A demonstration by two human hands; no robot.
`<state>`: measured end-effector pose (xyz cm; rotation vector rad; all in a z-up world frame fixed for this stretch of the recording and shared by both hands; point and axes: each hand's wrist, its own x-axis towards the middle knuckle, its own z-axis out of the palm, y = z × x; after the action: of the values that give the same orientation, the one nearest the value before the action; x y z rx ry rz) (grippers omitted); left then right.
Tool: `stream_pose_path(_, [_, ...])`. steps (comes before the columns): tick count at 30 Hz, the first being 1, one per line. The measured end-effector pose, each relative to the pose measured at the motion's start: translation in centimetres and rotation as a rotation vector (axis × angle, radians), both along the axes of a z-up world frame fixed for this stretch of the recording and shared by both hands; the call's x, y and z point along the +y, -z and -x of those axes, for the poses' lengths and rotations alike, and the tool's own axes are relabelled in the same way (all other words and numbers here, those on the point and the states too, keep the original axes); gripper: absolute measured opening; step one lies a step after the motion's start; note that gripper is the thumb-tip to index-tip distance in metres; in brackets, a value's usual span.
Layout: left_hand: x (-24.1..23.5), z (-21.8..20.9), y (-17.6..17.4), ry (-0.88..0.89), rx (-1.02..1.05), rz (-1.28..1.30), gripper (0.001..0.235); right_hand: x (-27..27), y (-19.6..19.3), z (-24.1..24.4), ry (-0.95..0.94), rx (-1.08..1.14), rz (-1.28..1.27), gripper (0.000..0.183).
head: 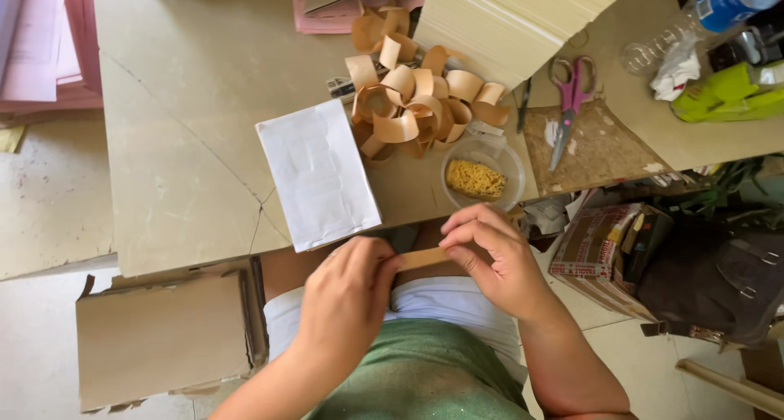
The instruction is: The person sits on the floor and repeatedly assembles small paper packs by applying adhesive strips to white sheets and folding them. The person handles the paper sheets and adhesive strips by hand, stacking the finished packs on the table.
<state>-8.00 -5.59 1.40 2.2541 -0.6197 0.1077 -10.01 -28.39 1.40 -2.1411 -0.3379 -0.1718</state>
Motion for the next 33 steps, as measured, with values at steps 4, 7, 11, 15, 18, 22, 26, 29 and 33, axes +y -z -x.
stream_pose_path(4, [3.3, 0.8, -0.2, -0.096, 0.088, 0.068, 0.014, 2.6, 0.7, -0.5, -0.039, 0.117, -0.191, 0.005])
stream_pose_path(7, [4.8, 0.9, -0.7, -0.226, 0.215, 0.177, 0.012, 4.6, 1.2, -1.1, 0.033, 0.283, -0.308, 0.007])
stream_pose_path(11, [6.3, 0.6, -1.3, -0.303, 0.33, 0.348, 0.006, 6.6, 0.8, -1.7, 0.072, 0.336, -0.36, 0.011])
stream_pose_path(15, [7.1, 0.4, 0.0, -0.417, 0.447, 0.369, 0.01, 8.0, 0.8, -2.1, 0.112, 0.235, -0.265, 0.016])
stream_pose_path(18, [7.7, 0.1, 0.8, -0.416, 0.516, 0.401, 0.018, 8.1, 1.3, -2.3, 0.135, 0.269, -0.264, 0.017])
stream_pose_path(22, [8.0, -0.3, 1.3, -0.377, 0.577, 0.47, 0.024, 7.8, 1.8, -2.6, 0.155, 0.311, -0.271, 0.018])
stream_pose_path(26, [8.2, -0.5, 1.9, -0.345, 0.701, 0.541, 0.021, 7.3, 2.7, -2.6, 0.176, 0.396, -0.305, 0.015])
stream_pose_path(29, [8.2, -0.6, 1.9, -0.347, 0.694, 0.541, 0.022, 7.2, 3.1, -2.6, 0.2, 0.444, -0.34, 0.016])
stream_pose_path(33, [8.2, -0.9, 2.2, -0.357, 0.685, 0.529, 0.026, 6.9, 3.2, -3.0, 0.207, 0.499, -0.442, 0.021])
